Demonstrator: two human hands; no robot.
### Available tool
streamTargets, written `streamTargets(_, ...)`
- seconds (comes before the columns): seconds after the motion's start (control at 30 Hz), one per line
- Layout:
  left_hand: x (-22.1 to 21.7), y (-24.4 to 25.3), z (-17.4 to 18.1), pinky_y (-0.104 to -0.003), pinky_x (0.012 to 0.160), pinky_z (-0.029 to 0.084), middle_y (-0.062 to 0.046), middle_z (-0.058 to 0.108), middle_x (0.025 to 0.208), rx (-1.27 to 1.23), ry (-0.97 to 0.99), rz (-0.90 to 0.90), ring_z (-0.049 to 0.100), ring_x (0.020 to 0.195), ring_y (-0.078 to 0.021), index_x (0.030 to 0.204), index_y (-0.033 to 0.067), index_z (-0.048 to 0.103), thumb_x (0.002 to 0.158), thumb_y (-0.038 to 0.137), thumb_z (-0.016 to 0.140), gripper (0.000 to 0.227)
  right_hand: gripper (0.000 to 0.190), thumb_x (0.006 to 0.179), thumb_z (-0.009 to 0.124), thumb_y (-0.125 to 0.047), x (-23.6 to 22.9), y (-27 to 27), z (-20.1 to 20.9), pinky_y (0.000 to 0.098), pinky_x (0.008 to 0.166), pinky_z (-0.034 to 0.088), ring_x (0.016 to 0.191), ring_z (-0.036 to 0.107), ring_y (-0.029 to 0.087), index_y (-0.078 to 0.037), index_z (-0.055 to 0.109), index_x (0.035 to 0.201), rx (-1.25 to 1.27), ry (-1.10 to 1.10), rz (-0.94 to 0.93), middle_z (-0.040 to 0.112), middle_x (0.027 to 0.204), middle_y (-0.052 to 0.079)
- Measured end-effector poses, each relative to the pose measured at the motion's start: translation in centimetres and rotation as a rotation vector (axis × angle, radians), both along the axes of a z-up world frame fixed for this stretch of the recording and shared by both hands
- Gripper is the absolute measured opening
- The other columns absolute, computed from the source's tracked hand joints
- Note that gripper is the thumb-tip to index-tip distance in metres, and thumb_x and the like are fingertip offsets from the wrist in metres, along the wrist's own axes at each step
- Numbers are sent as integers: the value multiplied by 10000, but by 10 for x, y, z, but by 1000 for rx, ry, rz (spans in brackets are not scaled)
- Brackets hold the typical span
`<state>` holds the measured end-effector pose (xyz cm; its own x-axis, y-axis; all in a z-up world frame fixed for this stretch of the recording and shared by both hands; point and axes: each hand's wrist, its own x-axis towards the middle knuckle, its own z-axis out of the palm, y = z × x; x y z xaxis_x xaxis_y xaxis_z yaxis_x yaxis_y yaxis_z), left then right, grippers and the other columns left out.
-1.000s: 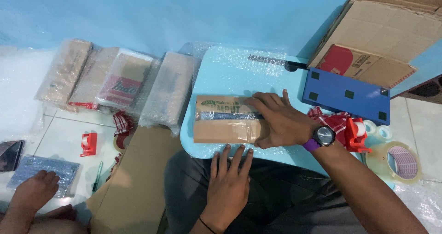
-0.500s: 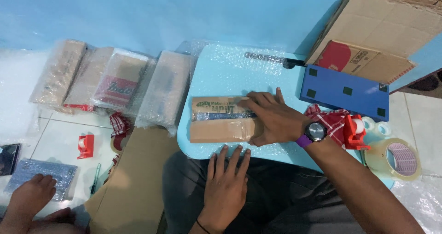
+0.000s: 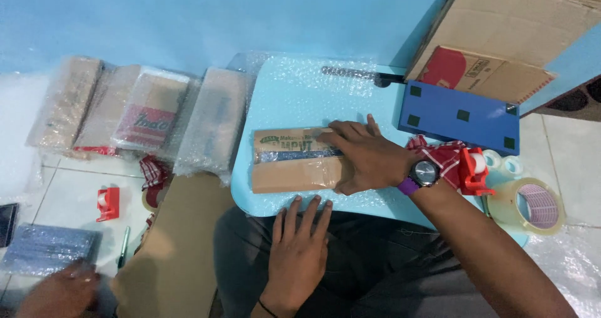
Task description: Wrapping a long rectangular object with bubble wrap and securing it with adhesive tape on a small table while sitting on the floor.
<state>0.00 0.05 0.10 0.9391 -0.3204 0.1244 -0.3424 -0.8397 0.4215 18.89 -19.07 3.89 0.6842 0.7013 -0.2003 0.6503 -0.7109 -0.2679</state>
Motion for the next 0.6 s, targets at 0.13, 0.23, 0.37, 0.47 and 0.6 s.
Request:
streamTargets(0.13,-1,3,4,-587,1104,294,-112,470,1510,47,-111,21,386,1394,-389,1478,108,521,830,152,688,671,1180,579,946,-525,-2,-4,1,744,1167,78,1471,261,407,-233,327,1542,45,7,20,319,1575,144)
streamTargets(0.23,-1,4,6,-581,1095,321,-118,501,1487,18,-135,25,421,1369,-386,1460,104,544,839,139,690,639,1167,538,960,-512,-2,-3,11,760,1166,92,1466,261,421,-230,382,1512,28,14,-6,358,1560,148)
streamTargets(0.37,-1,2,5,-610,1092,299,-131,475,1517,24,-60,16,380,1401,-405,1486,112,514,851,144,671,655,1174,535,969,-514,0,-7,10,748,1173,76,1456,281,413,-236,388,1517,25,9,-35,347,1574,145)
streamTargets(0.47,-1,0,6,-593,1091,310,-125,498,1495,13,-95,37,402,1391,-395,1467,107,538,847,142,678,636,1180,520,969,-510,-1,-10,8,746,1176,57,1470,258,404,-247,389,1514,44,26,-39,351,1578,133)
streamTargets(0.6,-2,0,3,-588,1094,304,-123,493,1503,18,-101,40,401,1392,-391,1469,111,535,844,141,685,644,1174,552,962,-522,-4,-11,3,772,1153,94,1453,276,416,-230,371,1523,44,18,-13,350,1560,142)
